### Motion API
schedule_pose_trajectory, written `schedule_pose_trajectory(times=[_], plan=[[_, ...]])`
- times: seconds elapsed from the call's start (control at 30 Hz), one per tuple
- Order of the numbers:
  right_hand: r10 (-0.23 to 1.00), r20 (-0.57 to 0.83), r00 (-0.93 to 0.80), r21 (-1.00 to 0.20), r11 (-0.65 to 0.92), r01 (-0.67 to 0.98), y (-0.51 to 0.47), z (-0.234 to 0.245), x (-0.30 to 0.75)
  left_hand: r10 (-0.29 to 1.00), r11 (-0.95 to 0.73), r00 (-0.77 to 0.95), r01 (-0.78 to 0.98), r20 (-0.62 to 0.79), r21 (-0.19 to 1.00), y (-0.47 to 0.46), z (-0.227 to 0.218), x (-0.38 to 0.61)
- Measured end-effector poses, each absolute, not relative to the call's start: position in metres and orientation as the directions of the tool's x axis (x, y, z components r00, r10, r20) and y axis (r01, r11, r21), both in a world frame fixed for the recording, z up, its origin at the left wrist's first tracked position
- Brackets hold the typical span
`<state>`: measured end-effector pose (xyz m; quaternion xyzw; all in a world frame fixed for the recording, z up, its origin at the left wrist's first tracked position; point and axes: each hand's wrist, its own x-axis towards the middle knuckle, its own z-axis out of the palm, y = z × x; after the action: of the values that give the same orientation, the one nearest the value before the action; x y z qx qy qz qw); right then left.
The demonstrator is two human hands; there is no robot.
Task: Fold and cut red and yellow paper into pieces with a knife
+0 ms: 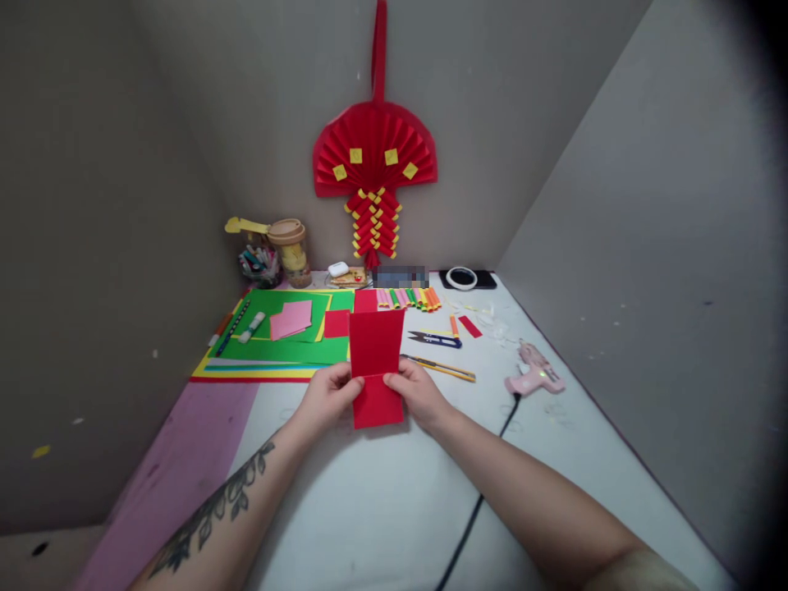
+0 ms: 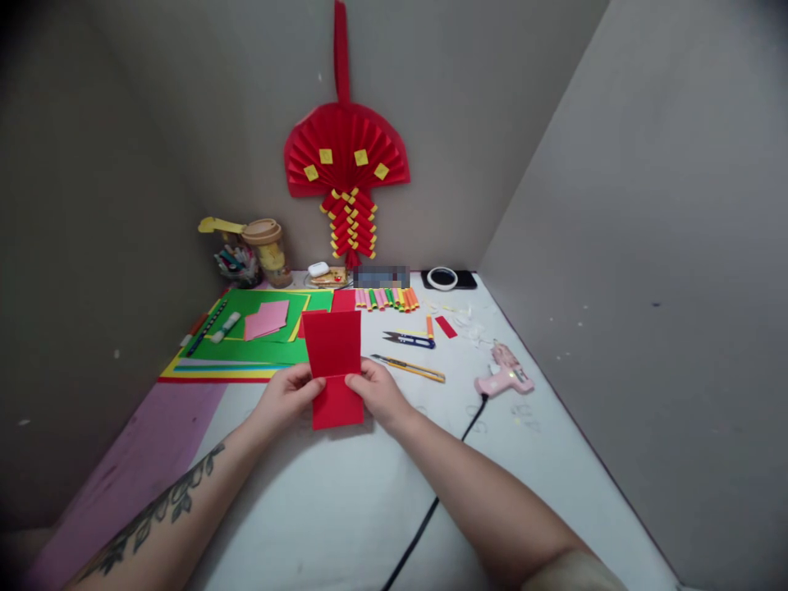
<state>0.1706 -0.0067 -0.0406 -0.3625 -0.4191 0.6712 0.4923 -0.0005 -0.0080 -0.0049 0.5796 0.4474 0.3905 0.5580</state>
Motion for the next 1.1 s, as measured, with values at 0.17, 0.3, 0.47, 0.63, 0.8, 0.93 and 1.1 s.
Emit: schedule_pose_trajectory(times=[0.17, 0.3, 0.47, 0.63, 0.8, 0.93, 1.1], plan=[[0.966, -0.052, -0.254, -0.891, -0.160, -0.426, -0.009, -0.036, 0.168, 0.963, -0.001, 0.267, 0.133, -0.035, 0.991, -0.009, -0.002, -0.001], [0.974, -0.068, -0.215, -0.872, -0.163, -0.462, -0.012, -0.030, 0.164, 0.969, 0.027, 0.243, 0.115, -0.054, 0.993, -0.009, -0.002, 0.000], [0.989, -0.061, -0.131, -0.894, -0.113, -0.434, -0.013, -0.027, 0.164, 0.971, 0.103, 0.220, -0.030, -0.094, 0.994, -0.009, -0.010, 0.002], [0.981, -0.103, -0.167, -0.878, -0.169, -0.448, -0.015, -0.021, 0.166, 0.967, 0.160, 0.226, -0.172, -0.120, 0.972, -0.007, -0.021, 0.003], [0.967, -0.101, -0.233, -0.845, -0.206, -0.493, -0.018, -0.017, 0.167, 0.969, 0.102, 0.231, -0.071, -0.084, 0.992, -0.007, -0.018, -0.001], [0.973, -0.030, -0.231, -0.898, -0.127, -0.421, -0.017, -0.019, 0.169, 0.974, 0.066, 0.218, 0.000, -0.064, 0.998, -0.008, -0.010, -0.001], [0.982, 0.001, -0.187, -0.960, -0.052, -0.276, -0.015, -0.018, 0.170, 0.975, -0.003, 0.223, 0.090, -0.017, 0.996, -0.013, 0.001, 0.005]])
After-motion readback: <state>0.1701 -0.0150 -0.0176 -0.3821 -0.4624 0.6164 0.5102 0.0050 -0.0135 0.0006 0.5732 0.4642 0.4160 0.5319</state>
